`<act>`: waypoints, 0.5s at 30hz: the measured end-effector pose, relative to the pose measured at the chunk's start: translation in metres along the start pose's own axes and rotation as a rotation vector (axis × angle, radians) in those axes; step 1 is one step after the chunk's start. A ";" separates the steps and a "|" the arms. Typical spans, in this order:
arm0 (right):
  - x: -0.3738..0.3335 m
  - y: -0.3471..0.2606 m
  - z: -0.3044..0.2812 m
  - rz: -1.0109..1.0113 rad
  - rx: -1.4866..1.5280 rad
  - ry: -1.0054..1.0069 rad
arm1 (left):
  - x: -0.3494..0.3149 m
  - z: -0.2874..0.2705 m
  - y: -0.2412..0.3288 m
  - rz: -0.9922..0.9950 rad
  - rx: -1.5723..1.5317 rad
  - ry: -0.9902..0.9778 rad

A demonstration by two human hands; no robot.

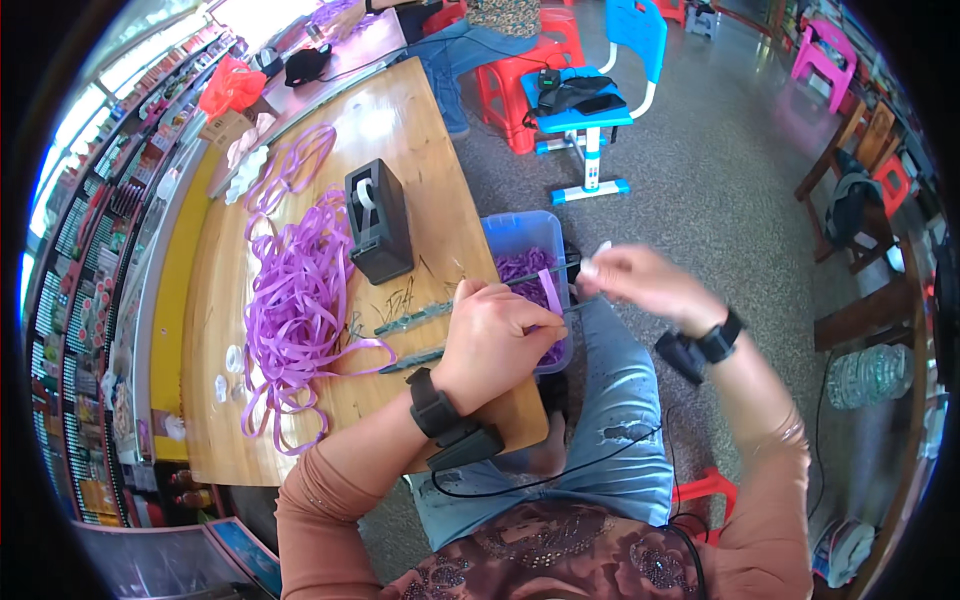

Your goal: Assembling small identification tags onto purple ribbons and placing them into a storage bin.

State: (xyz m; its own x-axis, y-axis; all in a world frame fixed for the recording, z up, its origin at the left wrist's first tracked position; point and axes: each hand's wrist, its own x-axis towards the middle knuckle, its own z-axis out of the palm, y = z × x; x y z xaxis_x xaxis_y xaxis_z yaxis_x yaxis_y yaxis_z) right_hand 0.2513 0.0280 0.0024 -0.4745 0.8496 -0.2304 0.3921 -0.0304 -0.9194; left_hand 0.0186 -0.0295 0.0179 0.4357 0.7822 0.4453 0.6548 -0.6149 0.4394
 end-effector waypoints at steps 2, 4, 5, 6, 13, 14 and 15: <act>-0.008 0.017 0.028 0.060 0.336 -0.016 | 0.000 0.003 -0.002 -0.004 -0.006 -0.004; -0.011 0.013 0.046 0.148 0.701 -0.055 | 0.000 0.003 -0.002 -0.002 -0.007 -0.011; -0.010 0.013 0.051 0.146 0.709 -0.057 | 0.001 0.001 0.000 -0.005 -0.001 -0.022; -0.009 0.014 0.055 0.139 0.779 -0.051 | 0.002 0.001 0.001 -0.006 0.004 -0.033; 0.006 0.015 0.059 0.090 0.877 0.021 | 0.003 0.002 0.002 -0.026 0.005 -0.025; 0.006 0.014 0.060 0.076 0.857 0.051 | 0.002 0.002 0.002 -0.027 0.010 -0.027; 0.005 0.012 0.060 0.078 0.857 0.049 | 0.002 0.002 0.001 -0.028 0.014 -0.028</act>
State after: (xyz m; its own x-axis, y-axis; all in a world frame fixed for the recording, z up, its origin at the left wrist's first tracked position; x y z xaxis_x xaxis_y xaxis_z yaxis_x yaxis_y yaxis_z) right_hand 0.2066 0.0008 -0.0293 -0.4291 0.8496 -0.3067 -0.3172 -0.4596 -0.8295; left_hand 0.0217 -0.0285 0.0180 0.4345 0.8016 0.4107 0.6756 -0.5916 0.4399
